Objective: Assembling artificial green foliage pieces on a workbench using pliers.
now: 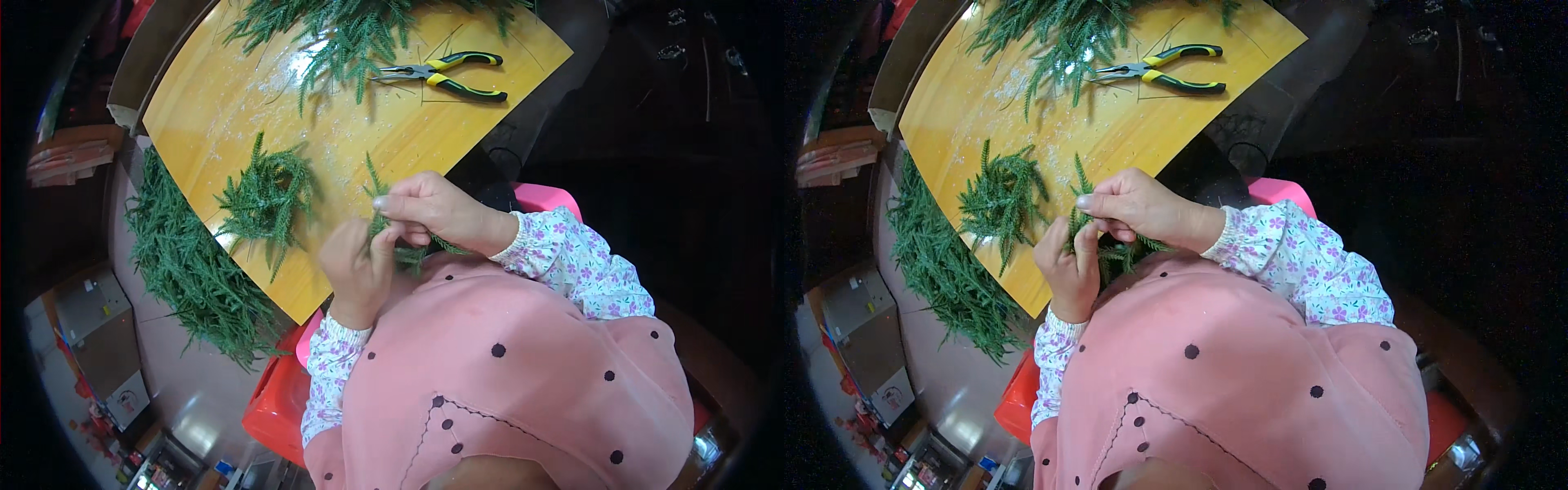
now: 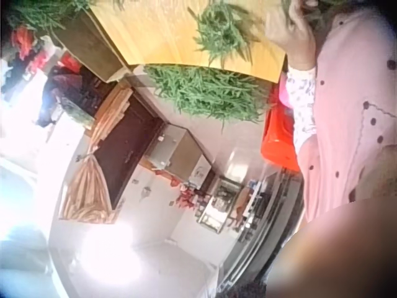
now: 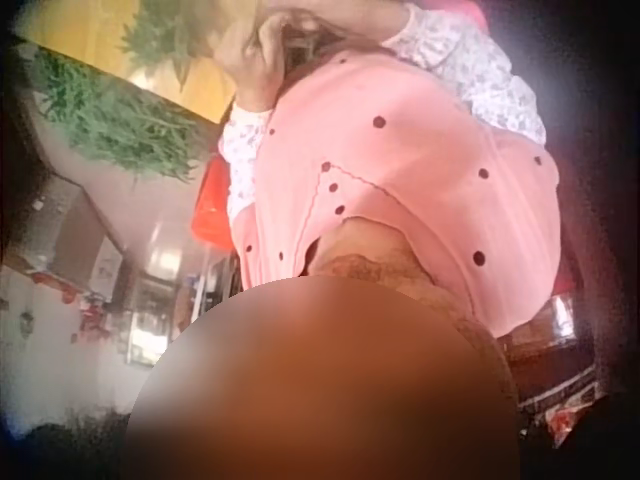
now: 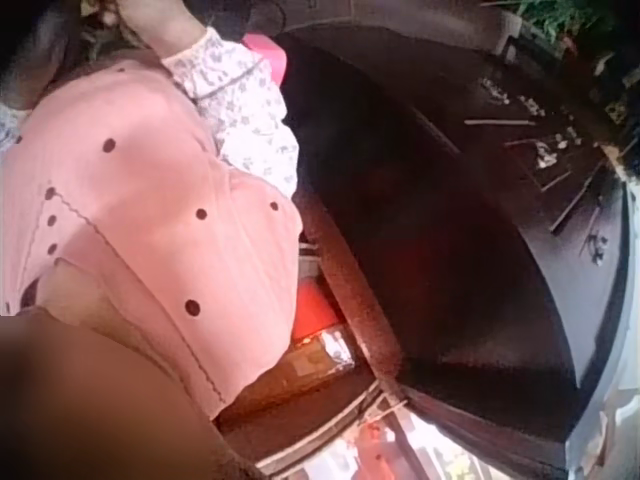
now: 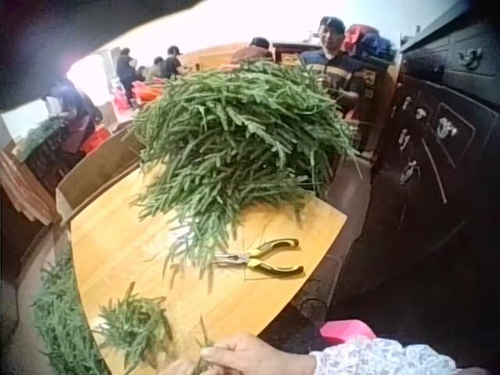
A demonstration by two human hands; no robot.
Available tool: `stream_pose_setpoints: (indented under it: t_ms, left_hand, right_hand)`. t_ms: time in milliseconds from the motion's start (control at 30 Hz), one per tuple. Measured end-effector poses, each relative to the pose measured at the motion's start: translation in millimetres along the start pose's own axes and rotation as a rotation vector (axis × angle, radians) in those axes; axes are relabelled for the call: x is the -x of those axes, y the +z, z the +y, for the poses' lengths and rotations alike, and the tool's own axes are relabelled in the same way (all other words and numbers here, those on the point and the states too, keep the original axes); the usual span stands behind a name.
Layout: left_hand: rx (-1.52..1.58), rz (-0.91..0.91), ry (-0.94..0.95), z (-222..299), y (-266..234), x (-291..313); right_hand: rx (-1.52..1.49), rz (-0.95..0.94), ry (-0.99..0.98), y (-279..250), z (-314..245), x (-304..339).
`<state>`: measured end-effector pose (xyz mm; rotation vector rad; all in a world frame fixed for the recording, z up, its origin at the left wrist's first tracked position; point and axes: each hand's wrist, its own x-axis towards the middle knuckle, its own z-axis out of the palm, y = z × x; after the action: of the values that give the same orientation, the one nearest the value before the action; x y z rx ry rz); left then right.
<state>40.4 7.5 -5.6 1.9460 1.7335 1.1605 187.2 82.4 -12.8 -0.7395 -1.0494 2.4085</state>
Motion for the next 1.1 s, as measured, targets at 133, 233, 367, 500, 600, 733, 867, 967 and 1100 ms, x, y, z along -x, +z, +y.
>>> stream_pose_setpoints:
  t_ms: [133, 233, 367, 500, 600, 733, 867, 967, 1100]
  left_hand:
    - [0.301, -0.019, -0.303, 3.7, -4.7, 2.3]
    - [0.409, -0.008, -0.433, 8.2, -10.0, -1.8]
    - [0.472, 0.076, -0.46, 8.2, -7.9, -5.2]
    - [0.671, 0.297, -0.613, 23.6, -8.5, -11.3]
    - [0.343, 0.194, -0.339, 10.1, -8.8, -3.9]
    - [0.025, 0.173, -0.03, -2.1, -10.1, 0.1]
    - [-0.034, 0.079, 0.102, 0.1, -13.3, -4.5]
    - [-0.076, -0.061, 0.039, 1.0, -19.0, -7.8]
    - [0.211, -0.288, -0.145, -16.7, -32.3, -10.3]
  right_hand:
    - [0.107, 0.025, -0.04, 0.1, -1.3, 3.1]
    - [0.216, 0.048, -0.157, -1.6, 3.1, 7.5]
    - [0.814, 0.252, -0.663, 7.2, 4.8, 12.6]
    - [1.211, 0.332, -0.946, 12.3, 2.6, 12.3]
    - [1.441, 0.38, -1.007, 10.0, 3.1, 15.5]
    - [1.596, 0.351, -1.034, 11.8, 2.3, 17.1]
    - [1.676, 0.349, -1.093, 8.6, 4.3, 19.1]
    - [1.675, 0.348, -1.145, 5.6, 7.8, 16.1]
    - [1.594, 0.29, -1.189, 1.8, -0.8, 19.5]
